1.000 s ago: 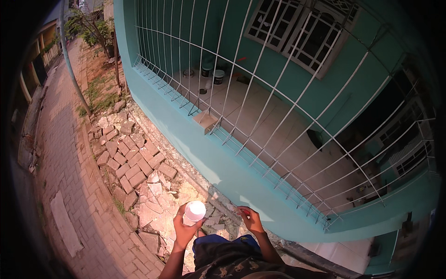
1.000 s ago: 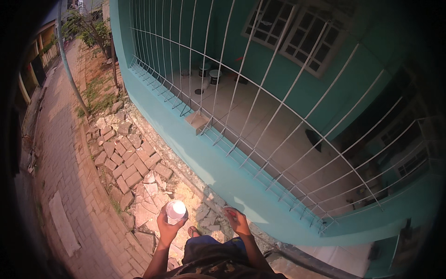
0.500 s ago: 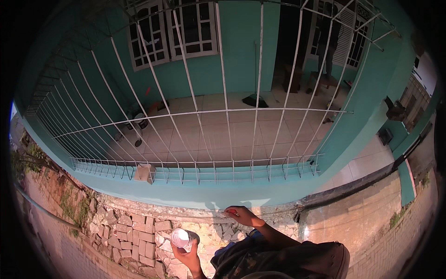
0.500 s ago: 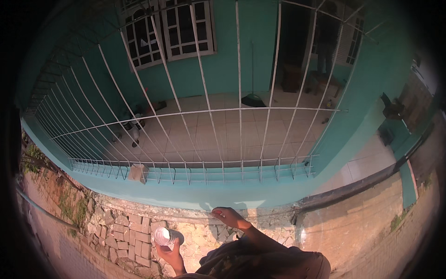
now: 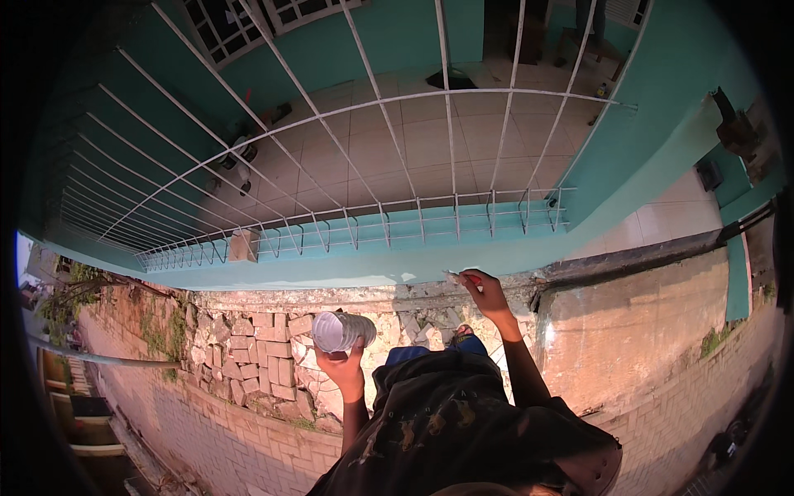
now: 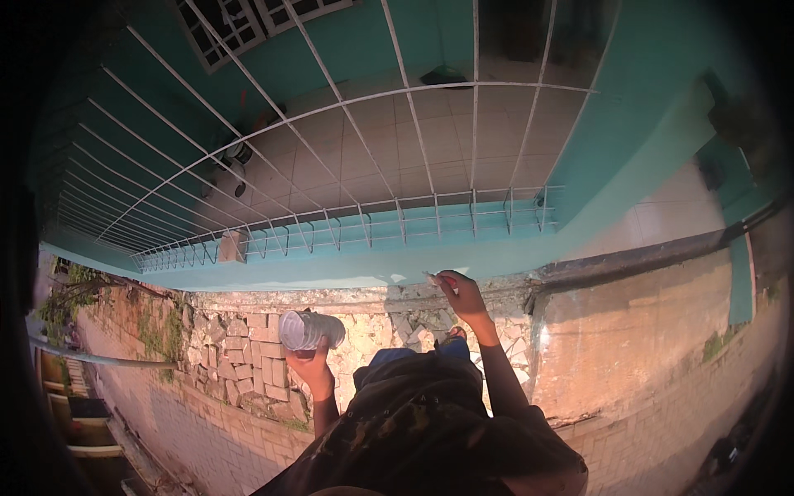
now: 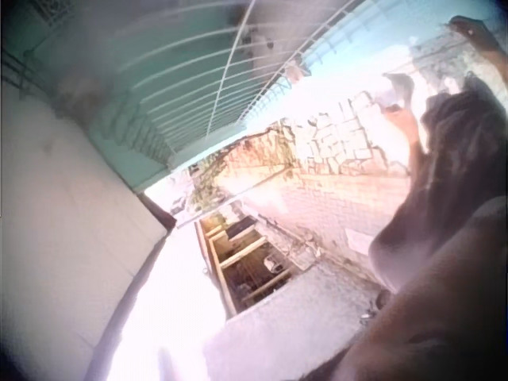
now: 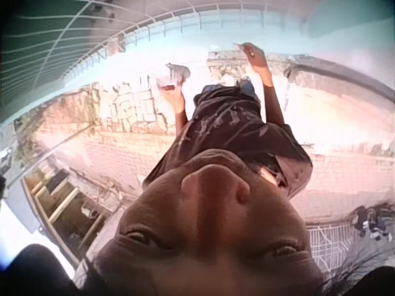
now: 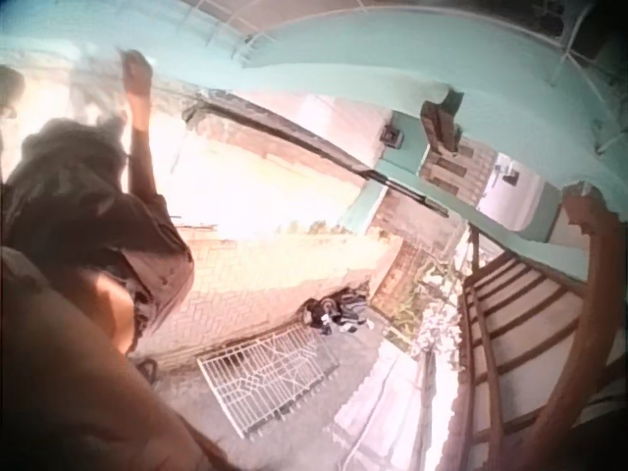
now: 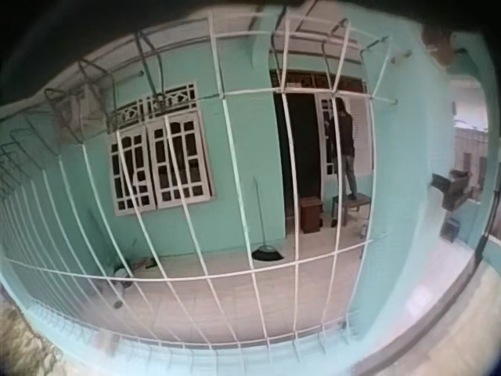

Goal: The person paints a white metal security railing on a building exterior using a paintbrush and a small container of white paint. They repeatedly dip the brush into the container and apply paint to the vertical bars and horizontal supports of the railing.

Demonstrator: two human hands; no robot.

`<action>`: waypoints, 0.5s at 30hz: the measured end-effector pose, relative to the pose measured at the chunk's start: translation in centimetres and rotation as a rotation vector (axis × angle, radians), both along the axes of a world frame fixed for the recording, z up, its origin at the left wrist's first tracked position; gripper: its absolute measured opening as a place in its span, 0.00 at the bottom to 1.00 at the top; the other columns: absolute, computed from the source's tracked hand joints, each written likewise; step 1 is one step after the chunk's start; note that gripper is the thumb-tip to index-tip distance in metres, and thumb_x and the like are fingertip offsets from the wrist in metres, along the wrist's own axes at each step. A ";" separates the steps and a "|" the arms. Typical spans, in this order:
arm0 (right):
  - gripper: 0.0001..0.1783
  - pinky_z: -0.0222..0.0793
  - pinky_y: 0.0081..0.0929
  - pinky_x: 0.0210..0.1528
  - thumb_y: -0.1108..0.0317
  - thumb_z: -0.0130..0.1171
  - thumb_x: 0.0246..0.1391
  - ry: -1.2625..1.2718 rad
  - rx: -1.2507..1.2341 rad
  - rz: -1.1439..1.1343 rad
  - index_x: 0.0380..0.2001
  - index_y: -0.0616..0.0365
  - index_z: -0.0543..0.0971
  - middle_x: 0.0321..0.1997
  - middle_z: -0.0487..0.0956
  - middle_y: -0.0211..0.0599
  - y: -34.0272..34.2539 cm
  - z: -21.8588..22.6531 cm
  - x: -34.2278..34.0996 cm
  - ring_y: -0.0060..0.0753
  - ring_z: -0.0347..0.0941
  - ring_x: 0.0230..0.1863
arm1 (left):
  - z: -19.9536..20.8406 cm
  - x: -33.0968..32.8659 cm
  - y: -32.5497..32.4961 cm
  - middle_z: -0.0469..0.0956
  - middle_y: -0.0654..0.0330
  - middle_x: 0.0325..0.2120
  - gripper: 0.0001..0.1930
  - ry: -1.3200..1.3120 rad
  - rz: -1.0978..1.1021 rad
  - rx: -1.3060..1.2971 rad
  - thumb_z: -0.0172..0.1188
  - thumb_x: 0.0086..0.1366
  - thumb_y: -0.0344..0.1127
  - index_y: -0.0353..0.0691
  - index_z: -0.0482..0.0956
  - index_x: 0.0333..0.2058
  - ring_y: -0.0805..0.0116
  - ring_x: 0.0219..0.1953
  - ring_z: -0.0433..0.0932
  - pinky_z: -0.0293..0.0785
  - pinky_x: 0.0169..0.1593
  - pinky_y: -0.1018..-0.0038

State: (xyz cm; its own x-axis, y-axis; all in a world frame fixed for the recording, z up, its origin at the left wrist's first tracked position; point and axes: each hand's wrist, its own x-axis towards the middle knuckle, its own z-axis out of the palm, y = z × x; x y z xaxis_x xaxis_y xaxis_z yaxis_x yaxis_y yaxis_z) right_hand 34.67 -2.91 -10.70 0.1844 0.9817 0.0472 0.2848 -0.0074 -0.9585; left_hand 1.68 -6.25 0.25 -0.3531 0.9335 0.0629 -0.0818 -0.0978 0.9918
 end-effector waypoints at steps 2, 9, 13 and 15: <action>0.13 0.73 0.24 0.41 0.67 0.61 0.68 0.006 0.015 -0.058 0.48 0.66 0.81 0.37 0.86 0.40 -1.5 -1.7 2.1 0.27 0.81 0.38 | -0.3 1.0 0.0 0.72 0.48 0.59 0.44 0.095 -0.053 -0.007 0.76 0.51 0.21 0.27 0.62 0.66 0.58 0.61 0.73 0.68 0.66 0.63; 0.13 0.75 0.27 0.43 0.67 0.60 0.66 0.103 -0.032 -0.276 0.47 0.67 0.82 0.37 0.86 0.43 -6.7 -3.4 5.1 0.31 0.83 0.39 | 1.8 4.2 0.7 0.77 0.51 0.52 0.35 0.223 -0.175 0.004 0.74 0.53 0.21 0.30 0.69 0.60 0.61 0.55 0.77 0.73 0.60 0.65; 0.14 0.75 0.27 0.49 0.66 0.57 0.70 0.364 -0.028 -0.356 0.49 0.68 0.81 0.44 0.86 0.43 -6.9 -1.1 4.6 0.32 0.84 0.43 | 2.7 4.0 2.3 0.79 0.52 0.51 0.34 0.301 -0.279 -0.004 0.76 0.52 0.21 0.29 0.72 0.58 0.62 0.53 0.78 0.73 0.60 0.66; 0.14 0.74 0.28 0.54 0.69 0.54 0.71 0.407 0.102 -0.353 0.50 0.70 0.78 0.47 0.86 0.47 -6.2 4.3 3.7 0.34 0.85 0.44 | 2.5 3.4 3.0 0.79 0.53 0.50 0.35 0.361 -0.337 0.006 0.76 0.51 0.21 0.30 0.73 0.58 0.63 0.53 0.79 0.74 0.59 0.66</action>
